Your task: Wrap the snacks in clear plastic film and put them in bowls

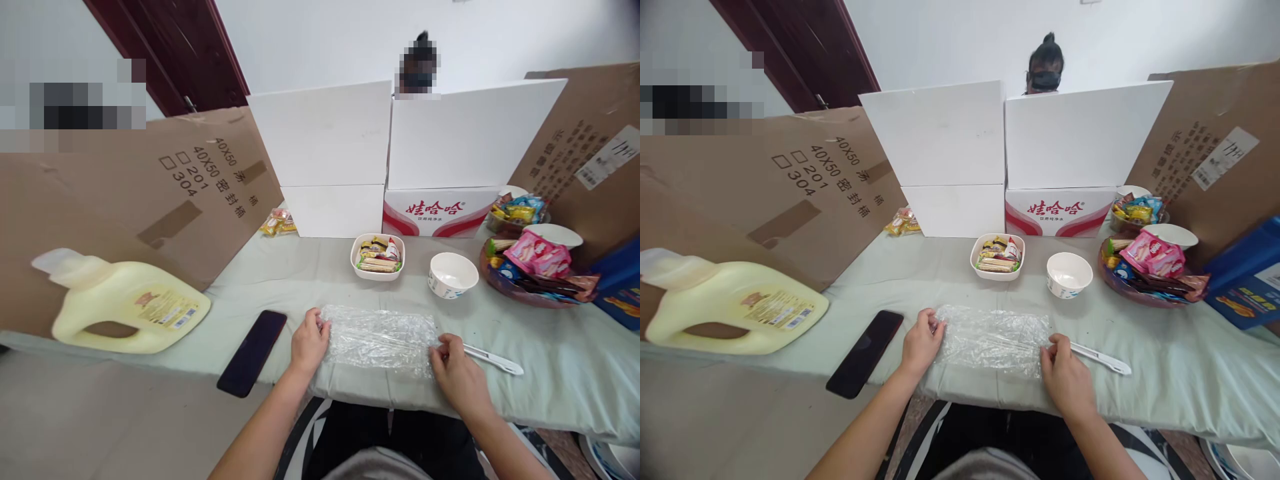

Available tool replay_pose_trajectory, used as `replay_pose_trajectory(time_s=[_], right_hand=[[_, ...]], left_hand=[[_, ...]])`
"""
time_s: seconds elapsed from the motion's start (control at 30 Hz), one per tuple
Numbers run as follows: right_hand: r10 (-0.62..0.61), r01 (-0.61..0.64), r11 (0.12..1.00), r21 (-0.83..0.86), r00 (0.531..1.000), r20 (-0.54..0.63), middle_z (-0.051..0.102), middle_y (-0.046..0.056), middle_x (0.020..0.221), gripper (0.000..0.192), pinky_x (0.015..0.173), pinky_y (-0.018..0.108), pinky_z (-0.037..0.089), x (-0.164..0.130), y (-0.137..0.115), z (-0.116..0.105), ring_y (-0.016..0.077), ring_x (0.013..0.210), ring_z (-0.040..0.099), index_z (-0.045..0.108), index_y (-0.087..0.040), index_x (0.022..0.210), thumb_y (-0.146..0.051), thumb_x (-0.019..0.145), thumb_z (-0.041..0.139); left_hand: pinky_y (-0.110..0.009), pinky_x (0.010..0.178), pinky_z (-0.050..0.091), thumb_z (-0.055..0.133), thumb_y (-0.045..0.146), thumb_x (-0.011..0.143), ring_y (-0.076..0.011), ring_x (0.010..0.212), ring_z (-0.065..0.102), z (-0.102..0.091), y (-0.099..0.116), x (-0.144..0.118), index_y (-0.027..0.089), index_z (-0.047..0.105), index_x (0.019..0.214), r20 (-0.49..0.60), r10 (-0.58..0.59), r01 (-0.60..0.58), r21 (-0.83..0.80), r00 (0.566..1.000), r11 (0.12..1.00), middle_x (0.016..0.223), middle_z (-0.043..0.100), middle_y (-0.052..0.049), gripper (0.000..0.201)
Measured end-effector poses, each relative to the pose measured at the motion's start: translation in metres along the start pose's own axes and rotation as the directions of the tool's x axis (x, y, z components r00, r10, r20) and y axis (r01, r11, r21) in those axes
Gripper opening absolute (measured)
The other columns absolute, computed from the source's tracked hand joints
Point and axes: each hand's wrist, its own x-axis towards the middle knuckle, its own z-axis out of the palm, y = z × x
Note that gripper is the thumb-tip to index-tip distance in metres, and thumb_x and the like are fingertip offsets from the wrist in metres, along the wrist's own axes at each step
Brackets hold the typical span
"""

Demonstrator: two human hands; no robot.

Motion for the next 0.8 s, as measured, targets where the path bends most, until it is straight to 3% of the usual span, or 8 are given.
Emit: replay_pose_trajectory(time_s=[0.1,0.17,0.3,0.43,0.53,0.6,0.73,0.8], right_hand=[[-0.045,0.047,0.996,-0.076,0.999,0.023,0.069,0.003,0.082,0.028,0.057,0.032,0.043,0.000,0.002,0.002,0.0228,0.070,0.067,0.053,-0.022,0.101,-0.041,0.094,0.035],[-0.112,0.111,0.988,-0.103,0.994,0.000,0.070,0.005,0.090,0.028,0.062,0.032,0.046,0.000,0.002,0.002,0.0226,0.077,0.068,0.056,-0.022,0.103,-0.038,0.096,0.034],[-0.242,0.232,0.953,-0.197,0.970,-0.030,0.068,0.007,0.091,0.035,0.066,0.033,0.048,-0.001,0.001,0.004,0.0221,0.081,0.066,0.061,-0.021,0.110,-0.031,0.098,0.030],[-0.308,0.292,0.919,-0.265,0.951,-0.019,0.064,0.007,0.081,0.038,0.066,0.034,0.048,-0.001,0.002,0.007,0.0224,0.078,0.064,0.062,-0.018,0.115,-0.025,0.096,0.031],[-0.323,0.305,0.924,-0.232,0.945,-0.045,0.063,0.008,0.085,0.036,0.071,0.035,0.049,0.004,0.005,-0.002,0.0229,0.081,0.062,0.065,-0.018,0.110,-0.029,0.096,0.034],[-0.333,0.311,0.930,-0.194,0.938,-0.095,0.063,0.010,0.089,0.036,0.076,0.038,0.048,0.009,0.003,-0.013,0.0239,0.084,0.061,0.066,-0.018,0.107,-0.035,0.097,0.036],[-0.391,0.373,0.918,-0.135,0.910,-0.140,0.064,0.012,0.104,0.035,0.087,0.042,0.045,0.016,-0.022,-0.025,0.0262,0.098,0.058,0.066,-0.018,0.107,-0.039,0.097,0.040],[-0.464,0.456,0.884,-0.107,0.884,-0.061,0.063,0.012,0.116,0.035,0.098,0.044,0.040,0.019,-0.044,-0.017,0.0264,0.111,0.055,0.065,-0.018,0.114,-0.036,0.097,0.040]], left_hand=[[-0.028,0.066,0.048,0.052,0.029,0.089,-0.0181,0.069,0.064,0.001,-0.004,0.000,0.020,0.057,0.089,-0.031,0.054,-0.055,-0.060,0.998,0.997,0.075,0.063,0.000,0.010],[-0.029,0.070,0.050,0.049,0.025,0.090,-0.0173,0.073,0.063,0.000,-0.005,0.002,0.020,0.059,0.085,-0.032,0.132,-0.135,-0.098,0.991,0.986,0.077,0.063,-0.001,0.012],[-0.030,0.084,0.051,0.045,0.016,0.091,-0.0173,0.091,0.064,0.001,-0.004,0.004,0.020,0.064,0.099,-0.007,0.230,-0.229,-0.127,0.973,0.965,0.095,0.067,-0.004,0.021],[-0.034,0.082,0.052,0.048,0.016,0.091,-0.0203,0.092,0.063,0.003,0.000,0.006,0.020,0.066,0.107,0.033,0.241,-0.238,-0.072,0.970,0.969,0.098,0.065,-0.006,0.025],[-0.034,0.080,0.054,0.053,0.021,0.090,-0.0209,0.090,0.063,-0.009,0.001,0.010,0.020,0.066,0.112,0.129,0.240,-0.241,-0.012,0.962,0.970,0.103,0.061,-0.007,0.026],[-0.035,0.080,0.054,0.054,0.026,0.091,-0.0214,0.090,0.063,-0.022,0.004,0.014,0.019,0.065,0.115,0.122,0.253,-0.256,0.013,0.960,0.967,0.109,0.058,-0.008,0.027],[-0.044,0.088,0.050,0.048,0.029,0.094,-0.0269,0.098,0.059,-0.040,0.022,0.015,0.018,0.065,0.114,-0.046,0.328,-0.323,0.090,0.943,0.942,0.112,0.059,-0.012,0.029],[-0.045,0.095,0.047,0.043,0.026,0.096,-0.0270,0.107,0.057,-0.034,0.036,0.010,0.020,0.063,0.118,0.001,0.435,-0.435,0.045,0.900,0.899,0.115,0.061,-0.012,0.031]])
